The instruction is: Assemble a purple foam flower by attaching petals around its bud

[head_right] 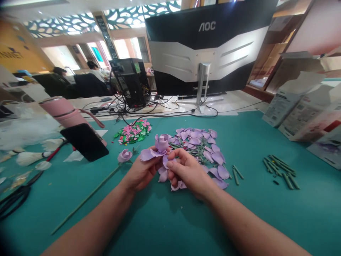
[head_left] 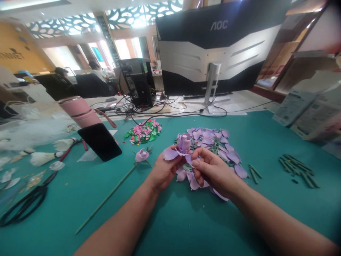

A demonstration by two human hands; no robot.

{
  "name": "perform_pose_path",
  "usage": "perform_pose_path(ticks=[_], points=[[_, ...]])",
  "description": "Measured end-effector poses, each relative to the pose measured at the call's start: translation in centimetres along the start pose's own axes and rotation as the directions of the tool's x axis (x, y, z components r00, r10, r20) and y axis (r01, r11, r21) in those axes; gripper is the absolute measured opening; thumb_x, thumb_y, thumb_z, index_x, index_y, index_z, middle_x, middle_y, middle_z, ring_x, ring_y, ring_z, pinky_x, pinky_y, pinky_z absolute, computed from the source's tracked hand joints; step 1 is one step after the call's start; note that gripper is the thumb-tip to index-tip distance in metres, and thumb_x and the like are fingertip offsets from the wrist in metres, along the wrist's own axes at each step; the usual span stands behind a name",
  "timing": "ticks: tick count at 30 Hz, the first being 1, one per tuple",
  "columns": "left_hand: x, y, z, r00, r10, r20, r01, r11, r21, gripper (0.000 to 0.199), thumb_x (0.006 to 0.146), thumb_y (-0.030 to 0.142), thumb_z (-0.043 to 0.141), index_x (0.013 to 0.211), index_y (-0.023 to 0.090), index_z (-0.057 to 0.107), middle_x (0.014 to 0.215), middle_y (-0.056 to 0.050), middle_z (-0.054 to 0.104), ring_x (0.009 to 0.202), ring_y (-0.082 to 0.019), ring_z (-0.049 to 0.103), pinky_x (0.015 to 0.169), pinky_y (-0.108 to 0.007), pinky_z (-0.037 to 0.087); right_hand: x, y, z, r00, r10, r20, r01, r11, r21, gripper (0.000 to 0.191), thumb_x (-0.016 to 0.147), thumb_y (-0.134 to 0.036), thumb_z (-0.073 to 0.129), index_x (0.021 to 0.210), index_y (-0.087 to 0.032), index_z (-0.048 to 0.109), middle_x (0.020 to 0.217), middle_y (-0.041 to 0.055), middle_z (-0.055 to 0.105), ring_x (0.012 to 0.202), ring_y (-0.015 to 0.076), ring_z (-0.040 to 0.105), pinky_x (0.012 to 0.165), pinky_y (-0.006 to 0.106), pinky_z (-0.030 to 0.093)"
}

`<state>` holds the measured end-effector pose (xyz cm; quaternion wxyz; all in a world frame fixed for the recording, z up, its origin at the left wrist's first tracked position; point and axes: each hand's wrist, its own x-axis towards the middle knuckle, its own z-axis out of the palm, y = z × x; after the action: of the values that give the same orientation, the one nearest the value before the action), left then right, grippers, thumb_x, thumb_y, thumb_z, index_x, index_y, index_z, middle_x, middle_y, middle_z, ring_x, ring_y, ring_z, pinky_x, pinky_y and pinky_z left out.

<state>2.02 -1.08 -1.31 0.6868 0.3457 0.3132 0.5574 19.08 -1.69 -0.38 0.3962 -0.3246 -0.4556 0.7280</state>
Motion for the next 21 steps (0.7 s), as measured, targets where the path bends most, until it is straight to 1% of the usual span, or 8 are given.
perform_pose_path(ticks=[6, 11, 16, 21], points=[[-0.03, -0.05, 0.1, 1.0, 0.009, 0.003, -0.009, 1.0, -0.018, 0.037, 0.073, 0.017, 0.083, 0.104, 0.013, 0.064, 0.098, -0.008, 0.073, 0.085, -0.017, 0.068, 0.08, -0.027, 0.053, 0.0, 0.1, -0.13, 1.0, -0.017, 0.004, 0.017, 1.0, -0.005, 0.03, 0.083, -0.035, 0.073, 0.094, -0.023, 0.049, 0.055, -0.0074, 0.059, 0.041, 0.0075, 0.052, 0.042, 0.017, 0.041], [0.02, -0.01, 0.21, 1.0, 0.011, 0.002, -0.011, 1.0, -0.014, 0.034, 0.072, 0.018, 0.083, 0.099, 0.012, 0.064, 0.094, -0.007, 0.073, 0.084, -0.017, 0.068, 0.076, -0.026, 0.053, 0.02, 0.13, -0.15, 1.0, -0.017, 0.017, 0.017, 1.0, 0.006, 0.029, 0.083, -0.034, 0.074, 0.094, -0.023, 0.049, 0.055, -0.0071, 0.06, 0.041, 0.0075, 0.052, 0.042, 0.018, 0.042], [-0.03, 0.05, 0.24, 1.0, 0.018, -0.002, -0.018, 1.0, -0.005, 0.037, 0.072, 0.018, 0.084, 0.102, 0.012, 0.064, 0.093, -0.007, 0.073, 0.082, -0.015, 0.068, 0.075, -0.025, 0.054, -0.02, 0.13, -0.03, 1.0, -0.002, 0.013, 0.002, 1.0, 0.023, 0.03, 0.082, -0.034, 0.075, 0.093, -0.023, 0.049, 0.055, -0.0073, 0.059, 0.041, 0.0071, 0.052, 0.041, 0.017, 0.041], [-0.05, 0.0, 0.25, 1.0, 0.02, -0.008, -0.02, 1.0, 0.022, 0.04, 0.072, 0.02, 0.084, 0.104, 0.011, 0.063, 0.098, -0.01, 0.074, 0.088, -0.019, 0.069, 0.078, -0.027, 0.054, 0.03, 0.15, -0.03, 1.0, 0.006, 0.017, -0.007, 0.999, 0.038, 0.031, 0.081, -0.034, 0.076, 0.093, -0.023, 0.049, 0.054, -0.0075, 0.059, 0.04, 0.0067, 0.052, 0.041, 0.016, 0.04]])
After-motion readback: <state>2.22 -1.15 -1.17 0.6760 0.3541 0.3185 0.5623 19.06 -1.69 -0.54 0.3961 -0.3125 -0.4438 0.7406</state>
